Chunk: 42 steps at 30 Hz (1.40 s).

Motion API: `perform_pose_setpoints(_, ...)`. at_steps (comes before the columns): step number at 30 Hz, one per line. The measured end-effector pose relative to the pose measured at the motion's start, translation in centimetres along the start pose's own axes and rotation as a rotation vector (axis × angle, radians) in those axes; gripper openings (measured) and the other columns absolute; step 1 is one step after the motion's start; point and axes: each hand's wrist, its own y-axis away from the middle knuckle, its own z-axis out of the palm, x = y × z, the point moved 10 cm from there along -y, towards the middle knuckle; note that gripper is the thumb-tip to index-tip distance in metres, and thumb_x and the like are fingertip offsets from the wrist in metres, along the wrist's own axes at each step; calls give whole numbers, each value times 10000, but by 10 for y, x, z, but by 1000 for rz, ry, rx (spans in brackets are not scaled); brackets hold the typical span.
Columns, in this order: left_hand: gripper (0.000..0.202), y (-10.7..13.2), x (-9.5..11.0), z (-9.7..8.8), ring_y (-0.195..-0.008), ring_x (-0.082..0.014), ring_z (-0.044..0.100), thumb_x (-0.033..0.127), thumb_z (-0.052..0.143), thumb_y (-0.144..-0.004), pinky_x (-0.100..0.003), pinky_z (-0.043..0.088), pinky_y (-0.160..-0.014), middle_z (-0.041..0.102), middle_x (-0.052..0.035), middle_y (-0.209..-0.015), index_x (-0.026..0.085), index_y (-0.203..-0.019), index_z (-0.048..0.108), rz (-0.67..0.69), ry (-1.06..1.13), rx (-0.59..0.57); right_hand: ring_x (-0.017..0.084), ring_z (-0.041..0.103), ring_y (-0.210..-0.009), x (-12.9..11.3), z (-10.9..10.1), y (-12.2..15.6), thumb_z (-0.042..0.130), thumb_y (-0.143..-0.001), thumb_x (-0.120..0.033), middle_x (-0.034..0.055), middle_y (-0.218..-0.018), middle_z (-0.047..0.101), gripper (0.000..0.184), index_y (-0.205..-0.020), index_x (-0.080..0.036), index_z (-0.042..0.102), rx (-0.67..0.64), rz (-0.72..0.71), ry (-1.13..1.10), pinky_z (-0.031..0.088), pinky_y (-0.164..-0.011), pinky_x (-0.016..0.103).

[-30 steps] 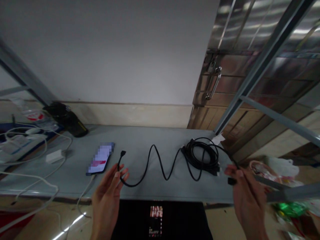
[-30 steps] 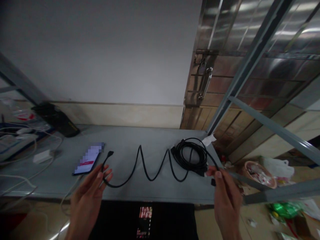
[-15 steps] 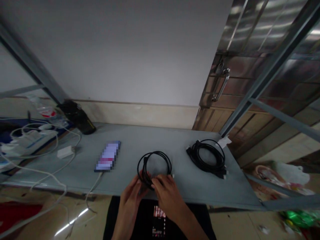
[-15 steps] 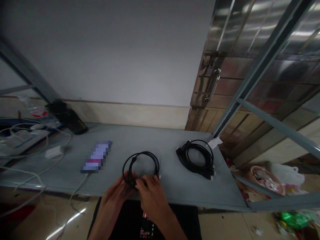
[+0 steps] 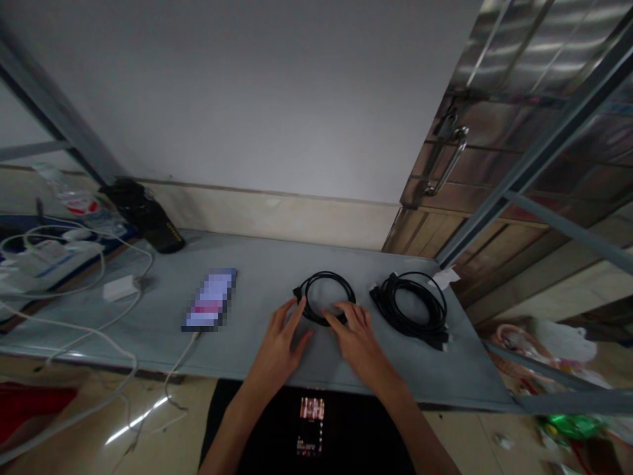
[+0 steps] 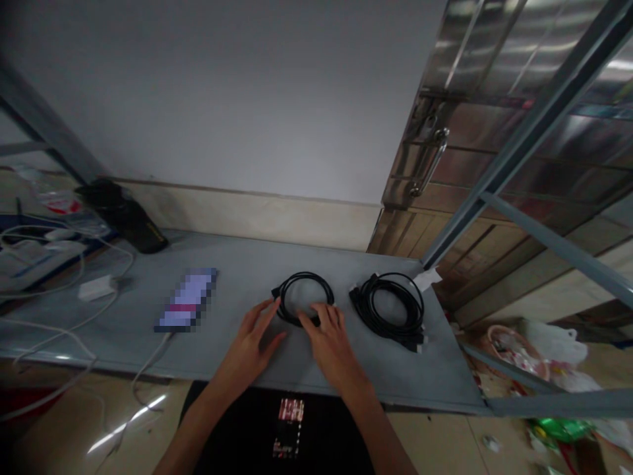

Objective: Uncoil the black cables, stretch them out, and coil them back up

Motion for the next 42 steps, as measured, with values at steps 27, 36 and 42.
perform_pose_setpoints(27,326,-23,13,-6,-1340,-292,668,214,631,-1129,-550,618,-1159,682,-108,-1443,301,-1443,654,100,-28,48,381,660,-1262,147,-61,100,438,-1168,-668,166,-1313,765,544,-1254,-207,712,283,424,200,475,-1115,576)
perform_pose_setpoints(36,325,-22,8,-9,-1304,-267,694,240,638,-1129,-500,609,-1166,712,-82,-1389,306,-1447,643,66,9,76,329,725,-1128,147,-67,102,484,-1187,-584,147,-1194,799,441,-1232,-201,699,334,379,158,486,-1080,514)
perform_pose_setpoints(42,281,-21,5,-9,-1300,-270,702,261,625,-1136,-507,609,-1168,718,-91,-1378,298,-1410,673,44,55,79,334,747,-1038,162,-74,114,459,-1155,-705,157,-1093,804,568,-1129,-203,723,432,500,55,532,-998,493)
